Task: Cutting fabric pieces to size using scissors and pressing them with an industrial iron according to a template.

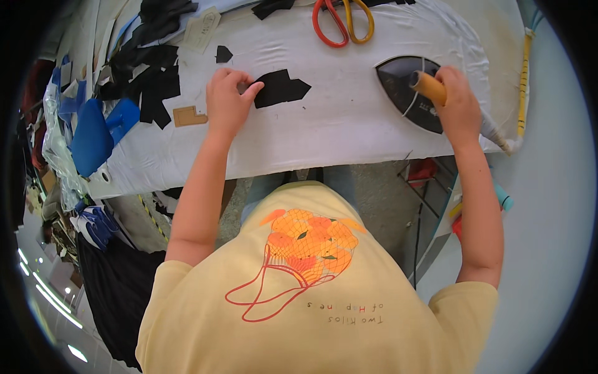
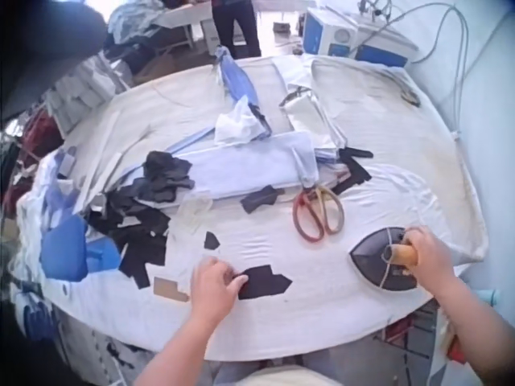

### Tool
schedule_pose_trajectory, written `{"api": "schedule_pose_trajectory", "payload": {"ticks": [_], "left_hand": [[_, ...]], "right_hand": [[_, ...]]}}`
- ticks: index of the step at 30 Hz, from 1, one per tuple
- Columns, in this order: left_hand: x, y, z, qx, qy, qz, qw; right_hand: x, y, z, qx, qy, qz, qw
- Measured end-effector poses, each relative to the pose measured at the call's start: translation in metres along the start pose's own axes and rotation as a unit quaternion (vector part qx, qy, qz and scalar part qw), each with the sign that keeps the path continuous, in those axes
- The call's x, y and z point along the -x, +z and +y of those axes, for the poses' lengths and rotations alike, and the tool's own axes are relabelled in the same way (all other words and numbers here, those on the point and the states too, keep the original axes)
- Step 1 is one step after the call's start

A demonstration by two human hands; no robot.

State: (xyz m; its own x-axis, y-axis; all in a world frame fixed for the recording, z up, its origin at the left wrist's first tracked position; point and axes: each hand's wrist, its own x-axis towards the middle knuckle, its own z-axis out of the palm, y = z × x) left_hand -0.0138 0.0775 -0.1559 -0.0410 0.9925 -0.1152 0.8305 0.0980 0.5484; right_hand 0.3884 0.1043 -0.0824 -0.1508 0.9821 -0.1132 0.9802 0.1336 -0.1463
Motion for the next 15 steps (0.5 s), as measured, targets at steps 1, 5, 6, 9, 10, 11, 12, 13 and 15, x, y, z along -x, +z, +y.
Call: {"api": "schedule_pose_trajectory", "payload": {"ticks": [1,5,6,9,10,11,12,13,15], "left_hand": [[0.003,0.000,0.000,-0.003,0.001,-0.003,1.000],[0.022,-0.002,0.016,0.038,0.175,0.037,0.983],[0.034,-0.006,0.024,0.051,0.224,0.033,0.973],[0.055,-0.023,0.039,0.056,0.297,0.008,0.953],[0.057,-0.023,0.040,0.057,0.299,0.007,0.952],[0.060,-0.024,0.039,0.113,0.225,0.013,0.968],[0.061,-0.023,0.038,0.169,0.148,0.019,0.974],[0.059,-0.022,0.031,0.217,0.036,-0.003,0.976],[0.038,-0.020,0.027,0.266,-0.051,-0.018,0.963]], "right_hand": [[0.000,-0.002,0.000,0.049,-0.029,0.059,0.997],[0.018,0.015,-0.066,-0.052,-0.198,0.160,0.966],[0.024,0.024,-0.090,-0.100,-0.240,0.130,0.957],[0.021,0.048,-0.147,-0.275,-0.184,0.029,0.943],[0.021,0.063,-0.152,-0.338,-0.154,-0.008,0.928],[0.019,0.073,-0.157,-0.402,-0.124,-0.047,0.906],[0.014,0.073,-0.161,-0.402,-0.124,-0.048,0.906],[0.009,0.072,-0.168,-0.476,-0.012,-0.158,0.865],[0.007,0.075,-0.178,-0.570,0.109,-0.216,0.785]]}}
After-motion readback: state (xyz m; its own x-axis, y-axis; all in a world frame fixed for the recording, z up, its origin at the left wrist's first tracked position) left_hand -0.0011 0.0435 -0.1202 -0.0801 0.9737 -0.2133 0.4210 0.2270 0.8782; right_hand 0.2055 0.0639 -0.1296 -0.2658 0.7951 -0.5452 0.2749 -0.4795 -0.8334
